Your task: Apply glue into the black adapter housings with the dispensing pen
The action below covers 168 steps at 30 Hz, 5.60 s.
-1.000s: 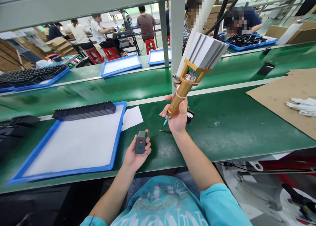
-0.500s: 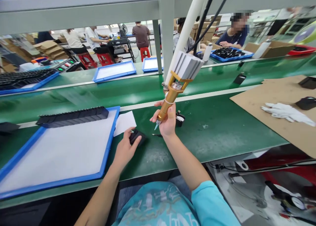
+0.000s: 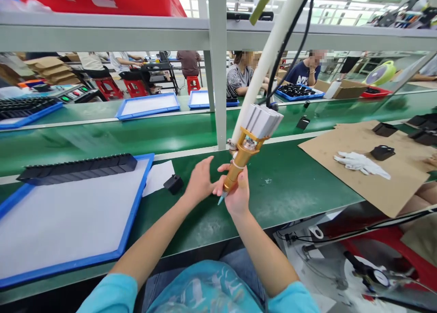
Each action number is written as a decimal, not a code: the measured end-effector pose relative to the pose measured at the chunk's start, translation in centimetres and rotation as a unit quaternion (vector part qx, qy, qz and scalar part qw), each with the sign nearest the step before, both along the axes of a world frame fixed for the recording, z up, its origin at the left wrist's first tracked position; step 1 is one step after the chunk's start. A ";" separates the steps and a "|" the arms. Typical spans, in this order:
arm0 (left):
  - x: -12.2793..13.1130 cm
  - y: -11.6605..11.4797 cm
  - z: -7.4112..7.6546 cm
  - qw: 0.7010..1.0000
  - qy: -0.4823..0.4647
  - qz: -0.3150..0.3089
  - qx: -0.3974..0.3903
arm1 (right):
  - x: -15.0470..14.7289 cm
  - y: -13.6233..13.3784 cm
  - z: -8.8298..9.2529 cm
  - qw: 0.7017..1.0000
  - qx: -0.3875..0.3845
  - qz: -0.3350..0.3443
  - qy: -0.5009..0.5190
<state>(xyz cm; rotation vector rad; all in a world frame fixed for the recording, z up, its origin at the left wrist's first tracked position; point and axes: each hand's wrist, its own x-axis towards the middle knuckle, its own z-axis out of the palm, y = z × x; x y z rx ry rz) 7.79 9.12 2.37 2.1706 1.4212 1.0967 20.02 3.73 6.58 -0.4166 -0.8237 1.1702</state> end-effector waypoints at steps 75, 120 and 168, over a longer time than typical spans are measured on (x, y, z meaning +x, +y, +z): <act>-7.9 -10.7 -0.2 0.994 -0.047 0.098 -0.031 | -6.0 2.4 1.7 0.996 0.060 0.069 -0.010; -9.1 -9.8 -1.0 0.985 -0.042 0.048 -0.158 | -8.5 0.9 3.2 0.999 -0.002 0.026 -0.024; -12.5 -11.0 -2.7 0.972 -0.084 -0.006 -0.219 | 2.7 -1.3 -7.5 0.682 0.077 -0.125 -0.717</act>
